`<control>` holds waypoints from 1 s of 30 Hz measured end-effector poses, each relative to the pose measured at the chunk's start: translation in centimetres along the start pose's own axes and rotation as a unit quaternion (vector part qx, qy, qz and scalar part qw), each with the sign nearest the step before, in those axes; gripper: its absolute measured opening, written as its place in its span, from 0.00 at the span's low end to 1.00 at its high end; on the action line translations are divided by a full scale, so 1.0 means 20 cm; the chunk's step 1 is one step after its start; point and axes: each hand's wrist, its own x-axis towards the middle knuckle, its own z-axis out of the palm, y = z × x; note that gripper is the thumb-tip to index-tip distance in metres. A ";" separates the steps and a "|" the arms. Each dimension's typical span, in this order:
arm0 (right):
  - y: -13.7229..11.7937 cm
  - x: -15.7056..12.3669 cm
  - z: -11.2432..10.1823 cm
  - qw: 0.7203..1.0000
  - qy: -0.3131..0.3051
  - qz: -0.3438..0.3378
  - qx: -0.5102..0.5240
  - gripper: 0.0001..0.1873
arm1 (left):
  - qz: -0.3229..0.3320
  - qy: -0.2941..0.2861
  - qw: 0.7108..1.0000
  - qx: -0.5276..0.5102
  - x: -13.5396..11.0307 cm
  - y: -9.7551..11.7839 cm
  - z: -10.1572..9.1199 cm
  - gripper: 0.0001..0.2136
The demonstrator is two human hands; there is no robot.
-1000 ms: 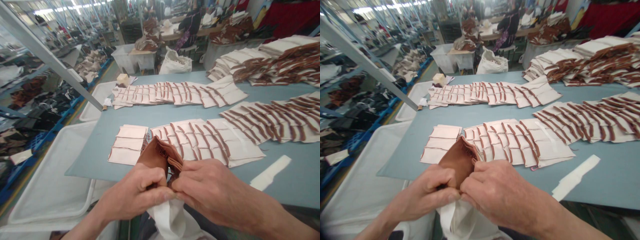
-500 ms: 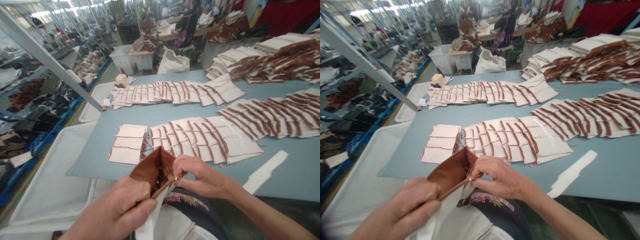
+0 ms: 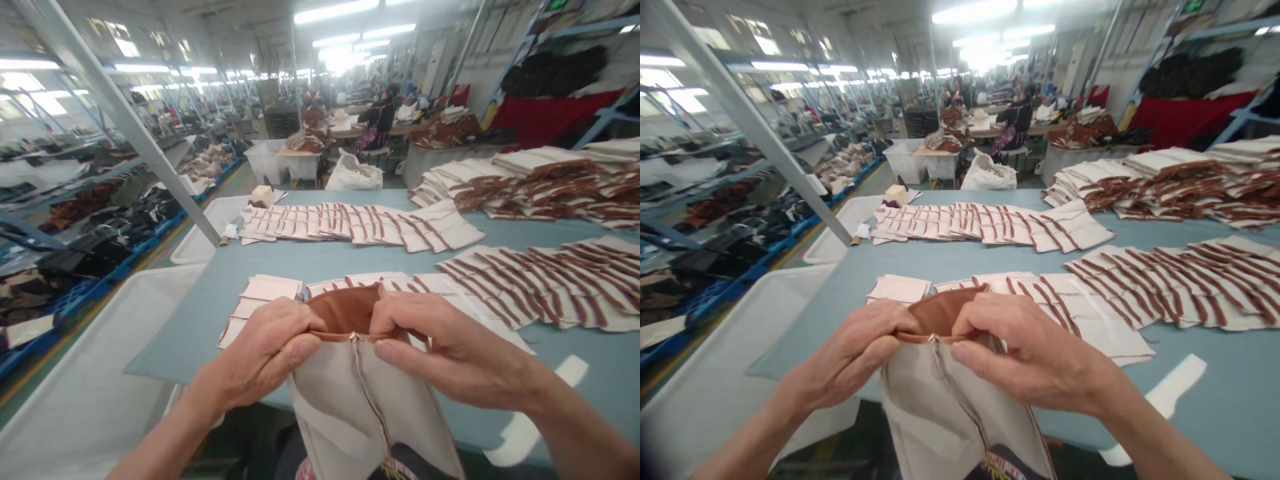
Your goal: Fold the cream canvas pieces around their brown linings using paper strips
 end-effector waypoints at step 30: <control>0.15 -0.11 0.15 0.967 0.008 0.120 0.227 0.09 | -0.182 0.013 0.925 -0.333 0.20 0.13 0.24 0.10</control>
